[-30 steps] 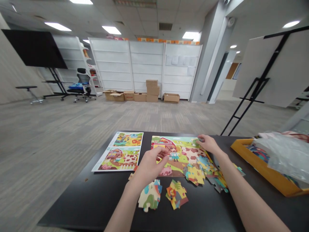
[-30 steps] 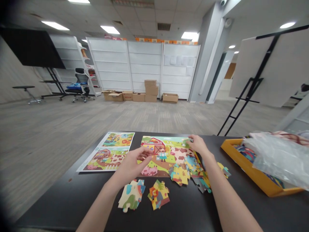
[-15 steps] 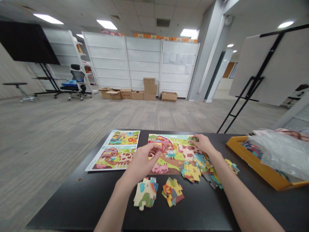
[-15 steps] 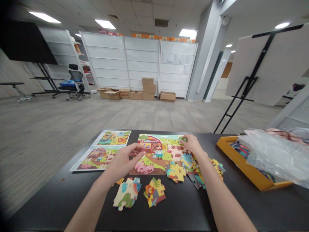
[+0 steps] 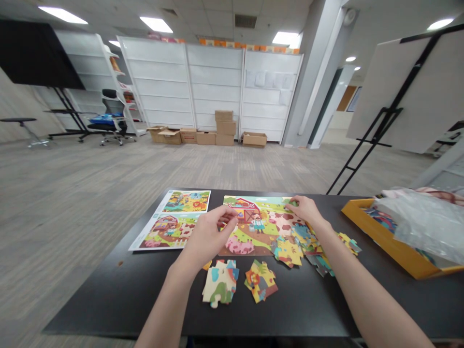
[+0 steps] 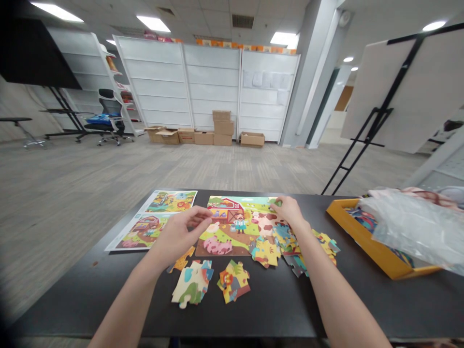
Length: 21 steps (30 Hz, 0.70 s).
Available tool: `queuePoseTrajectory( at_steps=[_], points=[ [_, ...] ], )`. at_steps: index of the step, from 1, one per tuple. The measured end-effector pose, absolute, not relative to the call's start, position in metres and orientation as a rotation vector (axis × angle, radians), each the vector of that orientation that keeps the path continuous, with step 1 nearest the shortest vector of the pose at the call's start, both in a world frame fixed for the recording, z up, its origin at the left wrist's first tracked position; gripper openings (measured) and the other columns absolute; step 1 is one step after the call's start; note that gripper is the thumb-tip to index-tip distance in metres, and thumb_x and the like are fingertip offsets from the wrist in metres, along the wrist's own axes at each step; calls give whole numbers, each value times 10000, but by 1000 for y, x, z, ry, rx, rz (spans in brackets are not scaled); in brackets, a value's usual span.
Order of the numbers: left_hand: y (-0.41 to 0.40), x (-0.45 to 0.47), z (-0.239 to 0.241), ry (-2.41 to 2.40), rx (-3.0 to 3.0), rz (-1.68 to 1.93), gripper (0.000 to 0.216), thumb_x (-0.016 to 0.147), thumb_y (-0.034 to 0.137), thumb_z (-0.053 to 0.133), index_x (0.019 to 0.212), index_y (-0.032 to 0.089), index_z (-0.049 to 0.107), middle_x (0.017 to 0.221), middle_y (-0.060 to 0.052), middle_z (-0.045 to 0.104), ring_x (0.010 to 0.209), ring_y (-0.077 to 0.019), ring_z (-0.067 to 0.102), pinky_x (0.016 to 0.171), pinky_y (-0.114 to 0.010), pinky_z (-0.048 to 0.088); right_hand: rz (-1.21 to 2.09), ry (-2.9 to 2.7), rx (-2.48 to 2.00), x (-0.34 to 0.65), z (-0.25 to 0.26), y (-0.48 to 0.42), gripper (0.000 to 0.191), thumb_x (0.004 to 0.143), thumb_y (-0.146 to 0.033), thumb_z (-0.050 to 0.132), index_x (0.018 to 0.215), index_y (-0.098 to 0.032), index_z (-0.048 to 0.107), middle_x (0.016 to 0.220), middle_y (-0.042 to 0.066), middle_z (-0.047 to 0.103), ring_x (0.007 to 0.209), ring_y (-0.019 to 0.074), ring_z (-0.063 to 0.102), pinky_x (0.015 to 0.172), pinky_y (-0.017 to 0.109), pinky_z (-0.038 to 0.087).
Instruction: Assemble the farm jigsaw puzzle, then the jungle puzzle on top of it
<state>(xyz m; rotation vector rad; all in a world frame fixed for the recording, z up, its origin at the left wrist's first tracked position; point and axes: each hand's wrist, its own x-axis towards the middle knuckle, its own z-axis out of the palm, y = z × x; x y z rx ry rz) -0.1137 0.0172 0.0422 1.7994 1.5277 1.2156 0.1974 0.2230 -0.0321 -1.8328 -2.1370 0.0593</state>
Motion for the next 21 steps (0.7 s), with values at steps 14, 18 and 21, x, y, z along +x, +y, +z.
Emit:
queuePoseTrajectory(
  at_steps=[14,18,21],
  points=[
    [10,-130,43,1591,1831,1121,194,903,357,610,1008,220,699,997,-32,761,893,-191,717,809,-329,573,84,-2141,-1904,193,-26,217,385,835,-457,644,1061,-171,766,1016,130,768,939,285,701,753,315,492],
    [7,-134,43,1583,1908,964,244,904,389,597,1052,230,709,1076,-44,759,917,-202,715,811,-335,564,107,-2153,-1879,194,-26,218,374,835,-456,648,1043,-166,761,1041,135,763,968,291,696,786,321,492],
    [7,-140,43,1657,1934,904,278,905,403,580,1070,218,705,1052,-55,761,870,-207,711,782,-338,556,95,-2162,-1875,195,-26,219,359,846,-450,639,1031,-166,757,1023,138,763,956,290,695,782,321,488]
  ],
)
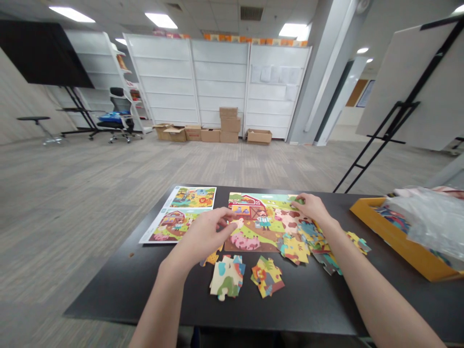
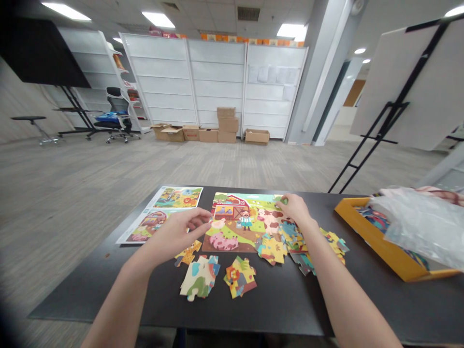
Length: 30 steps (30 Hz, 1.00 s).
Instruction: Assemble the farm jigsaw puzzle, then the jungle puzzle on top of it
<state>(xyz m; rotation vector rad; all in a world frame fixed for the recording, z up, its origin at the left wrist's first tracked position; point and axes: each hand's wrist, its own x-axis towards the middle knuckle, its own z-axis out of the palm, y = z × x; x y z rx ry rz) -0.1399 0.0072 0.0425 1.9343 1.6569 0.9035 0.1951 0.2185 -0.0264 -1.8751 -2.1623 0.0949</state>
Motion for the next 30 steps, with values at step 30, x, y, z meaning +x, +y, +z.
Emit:
queuePoseTrajectory(
  at_steps=[30],
  points=[
    [8,-135,31,1896,2104,233,361,846,442,598,1093,193,682,1054,-134,744,944,-309,705,741,-354,504,207,-1641,-1729,252,51,121,314,816,-455,627,923,-192,761,886,86,779,803,240,705,722,334,523]
  ],
)
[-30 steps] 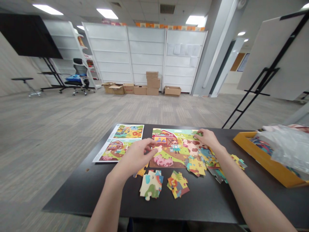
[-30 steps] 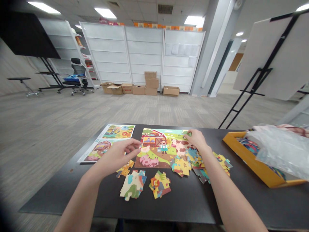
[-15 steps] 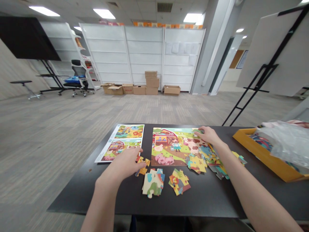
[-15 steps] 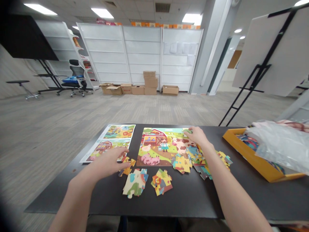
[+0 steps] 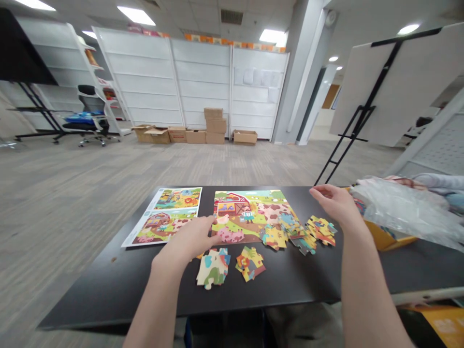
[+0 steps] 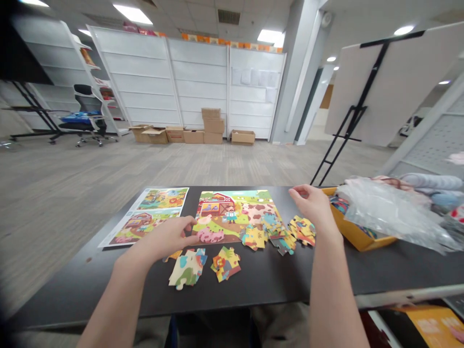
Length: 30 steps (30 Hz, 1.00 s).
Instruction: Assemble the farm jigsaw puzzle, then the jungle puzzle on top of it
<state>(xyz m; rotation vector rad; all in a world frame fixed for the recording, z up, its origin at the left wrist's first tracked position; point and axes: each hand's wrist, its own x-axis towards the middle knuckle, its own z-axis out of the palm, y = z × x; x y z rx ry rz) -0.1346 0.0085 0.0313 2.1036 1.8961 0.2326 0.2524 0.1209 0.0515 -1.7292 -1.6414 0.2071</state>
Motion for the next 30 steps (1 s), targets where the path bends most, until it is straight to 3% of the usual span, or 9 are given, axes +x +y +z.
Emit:
queuePoseTrajectory(
  at_steps=[6,13,22,30],
  points=[
    [16,-109,31,1835,2192,302,355,865,389,578,1149,218,703,1097,-123,753,1002,-305,694,795,-350,498,32,-1589,-1891,296,18,92,261,810,-418,620,891,-209,754,901,96,782,776,243,710,717,343,533],
    [25,-95,39,1843,2282,384,326,945,366,466,1124,233,704,1069,-103,752,959,-280,696,771,-343,486,213,-1763,-2164,318,-25,92,535,708,-547,744,1086,-169,728,1080,155,757,990,321,714,816,383,545],
    [24,-94,36,1859,2325,412,317,960,389,453,1083,252,712,1045,-71,760,943,-262,699,765,-328,478,220,-1728,-2078,315,-20,89,463,611,-425,826,1008,-202,741,950,105,763,861,279,713,740,343,529],
    [20,-98,35,1830,2328,492,315,959,371,452,1067,244,719,1038,-62,767,931,-255,696,774,-329,481,424,-1559,-1697,311,-14,86,525,661,-411,757,1137,-191,719,709,21,664,607,192,616,605,309,508]
  ],
)
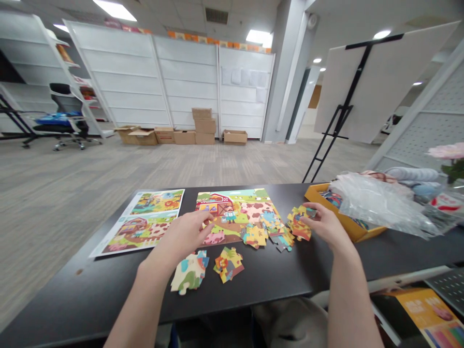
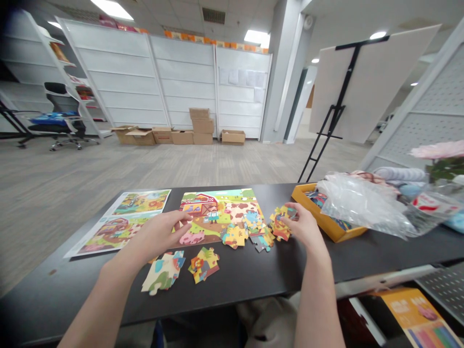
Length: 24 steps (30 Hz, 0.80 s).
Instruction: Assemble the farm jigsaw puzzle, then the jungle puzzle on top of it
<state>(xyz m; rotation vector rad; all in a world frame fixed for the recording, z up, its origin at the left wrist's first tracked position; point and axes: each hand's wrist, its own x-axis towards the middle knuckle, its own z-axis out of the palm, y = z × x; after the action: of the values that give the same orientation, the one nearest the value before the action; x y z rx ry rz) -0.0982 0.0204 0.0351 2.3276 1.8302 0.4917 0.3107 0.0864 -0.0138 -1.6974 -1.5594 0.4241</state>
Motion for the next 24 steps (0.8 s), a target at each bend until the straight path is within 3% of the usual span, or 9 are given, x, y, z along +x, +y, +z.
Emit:
queuePoseTrajectory(
  at_steps=[8,19,24],
  points=[
    [17,-100,38,1837,2326,484,302,958,352,456,1069,242,714,1081,-54,767,952,-251,708,774,-317,490,348,-1086,-1472,310,-15,94,657,679,-453,740,1259,-172,612,973,91,695,745,200,654,674,314,534],
    [22,-95,34,1831,2323,422,328,968,394,434,1083,260,710,1050,-48,762,958,-268,700,769,-341,465,198,-1252,-1798,294,-28,131,544,720,-408,691,1188,-132,667,941,124,730,779,248,667,820,399,519],
    [23,-93,35,1808,2315,427,304,958,374,449,1071,252,704,1077,-46,758,988,-272,696,799,-349,467,237,-1452,-1979,294,-25,123,428,804,-384,647,1137,-119,688,1084,176,734,937,273,704,878,376,516]
  ],
)
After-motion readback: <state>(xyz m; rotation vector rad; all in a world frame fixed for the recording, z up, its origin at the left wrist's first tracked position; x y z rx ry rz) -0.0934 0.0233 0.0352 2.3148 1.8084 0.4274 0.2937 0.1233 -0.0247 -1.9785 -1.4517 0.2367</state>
